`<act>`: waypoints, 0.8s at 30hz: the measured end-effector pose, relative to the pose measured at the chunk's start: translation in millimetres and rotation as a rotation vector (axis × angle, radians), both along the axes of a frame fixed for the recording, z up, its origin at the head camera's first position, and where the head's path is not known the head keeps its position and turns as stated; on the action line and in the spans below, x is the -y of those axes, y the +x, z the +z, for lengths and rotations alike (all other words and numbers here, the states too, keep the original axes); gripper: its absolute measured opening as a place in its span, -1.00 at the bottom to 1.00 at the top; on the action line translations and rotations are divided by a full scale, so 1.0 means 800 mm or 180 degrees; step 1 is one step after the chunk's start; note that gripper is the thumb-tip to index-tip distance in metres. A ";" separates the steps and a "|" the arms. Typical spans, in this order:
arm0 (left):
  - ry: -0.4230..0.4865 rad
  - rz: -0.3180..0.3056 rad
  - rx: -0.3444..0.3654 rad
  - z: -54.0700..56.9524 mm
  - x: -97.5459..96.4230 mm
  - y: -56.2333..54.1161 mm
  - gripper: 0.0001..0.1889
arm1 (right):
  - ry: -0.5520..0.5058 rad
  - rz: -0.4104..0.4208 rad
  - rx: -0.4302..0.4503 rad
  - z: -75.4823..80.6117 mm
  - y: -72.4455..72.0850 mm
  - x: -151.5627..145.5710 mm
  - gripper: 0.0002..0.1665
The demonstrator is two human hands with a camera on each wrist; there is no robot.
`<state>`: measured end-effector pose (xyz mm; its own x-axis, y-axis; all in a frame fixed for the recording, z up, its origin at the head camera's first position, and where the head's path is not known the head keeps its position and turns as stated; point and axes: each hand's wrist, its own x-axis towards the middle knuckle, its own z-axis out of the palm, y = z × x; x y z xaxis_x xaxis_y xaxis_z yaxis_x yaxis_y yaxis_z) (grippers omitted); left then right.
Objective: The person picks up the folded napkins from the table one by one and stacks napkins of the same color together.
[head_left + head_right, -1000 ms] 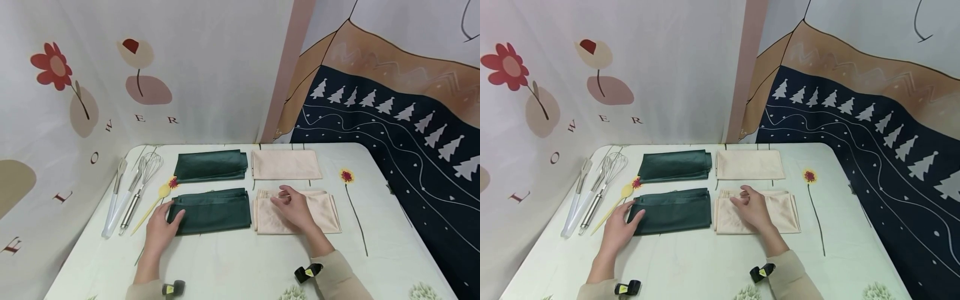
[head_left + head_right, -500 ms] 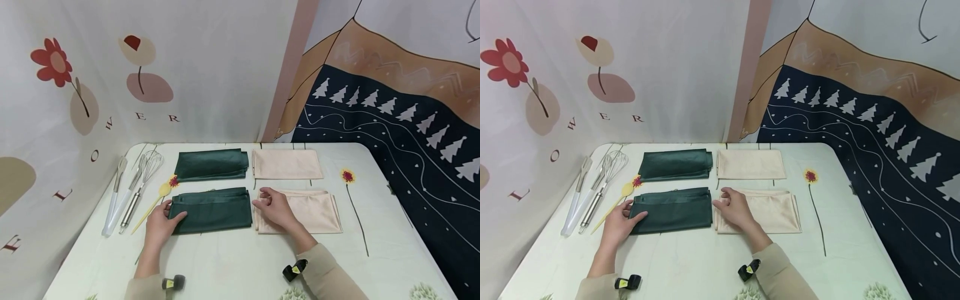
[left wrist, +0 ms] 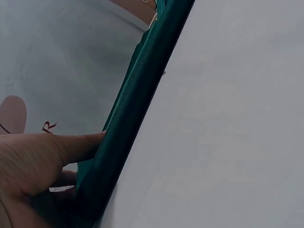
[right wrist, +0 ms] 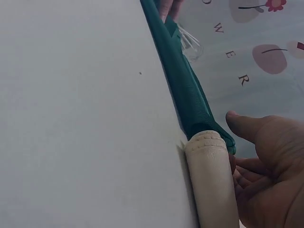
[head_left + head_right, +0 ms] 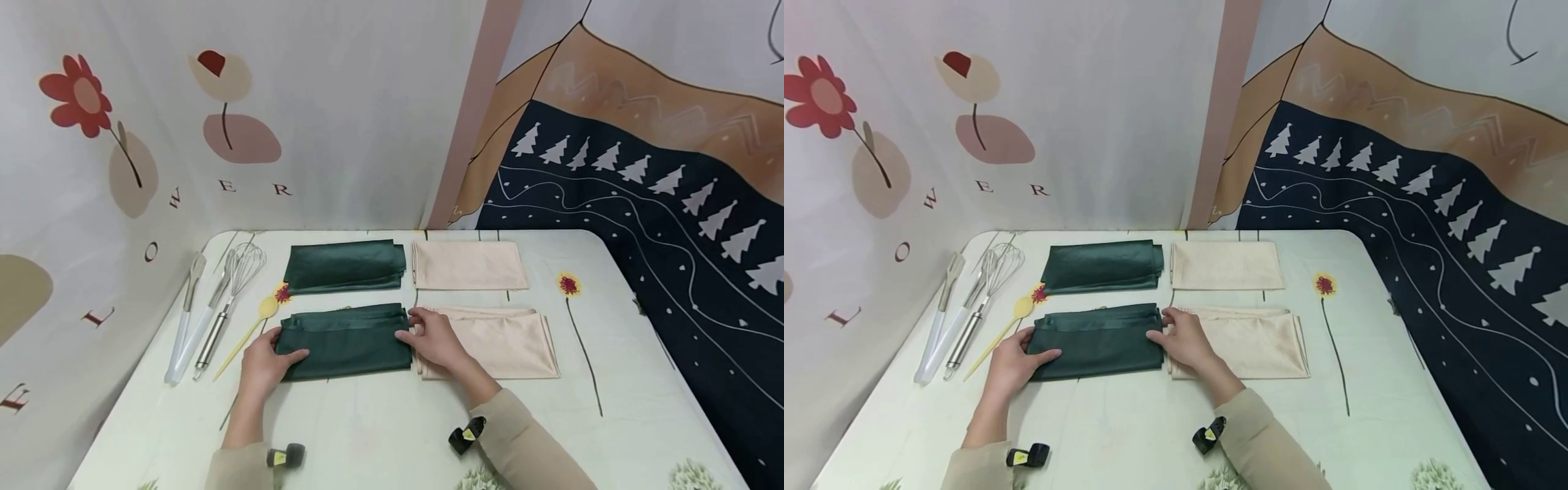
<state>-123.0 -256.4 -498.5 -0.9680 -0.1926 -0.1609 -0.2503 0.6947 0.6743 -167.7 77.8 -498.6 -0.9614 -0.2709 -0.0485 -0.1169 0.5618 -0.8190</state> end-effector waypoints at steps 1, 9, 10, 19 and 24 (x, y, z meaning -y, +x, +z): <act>0.0017 -0.0021 0.0018 0.001 0.000 0.000 -0.11 | 0.0026 0.0009 0.0023 0.001 -0.001 0.001 -0.34; 0.0277 -0.0048 0.0093 0.007 -0.007 0.001 -0.11 | 0.0056 0.0048 0.0189 0.006 -0.008 0.014 -0.29; 0.0332 -0.0032 0.0100 0.007 -0.008 0.001 -0.11 | 0.0058 0.0040 0.0202 0.006 -0.009 0.016 -0.27; 0.0803 0.0063 0.0024 0.008 -0.011 -0.002 -0.17 | -0.0219 -0.0015 0.0699 0.015 -0.016 0.028 -0.10; 0.1142 0.0128 0.0093 0.007 -0.012 0.000 -0.14 | -0.0720 0.0087 0.1068 0.019 -0.020 0.030 -0.22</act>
<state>-123.2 -246.7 -493.1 -0.9548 -0.1567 -0.2527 -0.2954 0.4045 0.8655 -183.4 54.0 -483.6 -0.8946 -0.3360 -0.2946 0.1654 0.3634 -0.9168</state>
